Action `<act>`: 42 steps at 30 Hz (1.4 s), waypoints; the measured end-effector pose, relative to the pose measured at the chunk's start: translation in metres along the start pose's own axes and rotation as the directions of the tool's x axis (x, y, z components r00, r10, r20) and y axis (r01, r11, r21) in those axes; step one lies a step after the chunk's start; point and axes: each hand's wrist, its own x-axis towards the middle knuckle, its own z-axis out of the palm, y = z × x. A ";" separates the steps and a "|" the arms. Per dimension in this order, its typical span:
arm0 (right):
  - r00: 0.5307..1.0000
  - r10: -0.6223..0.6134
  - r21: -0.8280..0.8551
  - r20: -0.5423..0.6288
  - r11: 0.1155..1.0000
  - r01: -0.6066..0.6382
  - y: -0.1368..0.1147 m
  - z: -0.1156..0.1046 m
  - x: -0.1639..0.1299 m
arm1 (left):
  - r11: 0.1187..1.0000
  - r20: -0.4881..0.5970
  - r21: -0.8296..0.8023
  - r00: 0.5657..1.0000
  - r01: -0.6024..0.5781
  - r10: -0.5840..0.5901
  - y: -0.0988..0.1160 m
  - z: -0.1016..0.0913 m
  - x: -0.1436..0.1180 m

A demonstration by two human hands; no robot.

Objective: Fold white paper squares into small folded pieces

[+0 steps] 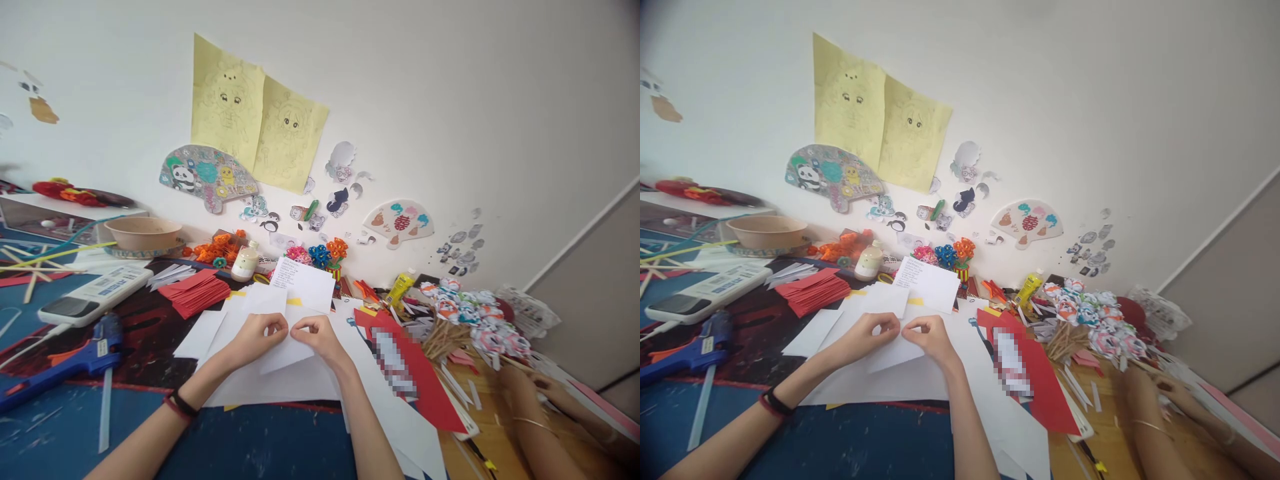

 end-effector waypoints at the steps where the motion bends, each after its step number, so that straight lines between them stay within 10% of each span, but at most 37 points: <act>1: 1.000 -0.007 -0.003 -0.003 1.000 0.007 -0.001 0.000 0.000 | 1.000 0.022 -0.024 1.000 0.006 -0.005 0.002 -0.001 -0.001; 18: 0.994 -0.010 0.186 0.108 0.983 -0.011 0.000 0.005 0.010 | 0.967 0.157 -0.241 0.987 0.082 -0.045 0.005 0.001 0.003; 24: 0.994 0.045 0.171 -0.103 0.985 -0.027 0.005 -0.031 0.009 | 0.955 0.204 -0.260 0.975 0.145 -0.092 0.006 -0.025 -0.001; 30: 0.898 0.195 0.296 -0.395 0.952 -0.076 0.020 -0.051 0.008 | 0.962 -0.007 -0.224 0.987 0.154 -0.160 0.000 -0.045 0.002; 42: 0.988 0.155 0.302 -0.028 0.943 -0.139 0.005 -0.010 0.002 | 0.984 -0.154 -0.124 0.977 0.129 -0.148 -0.013 -0.017 0.005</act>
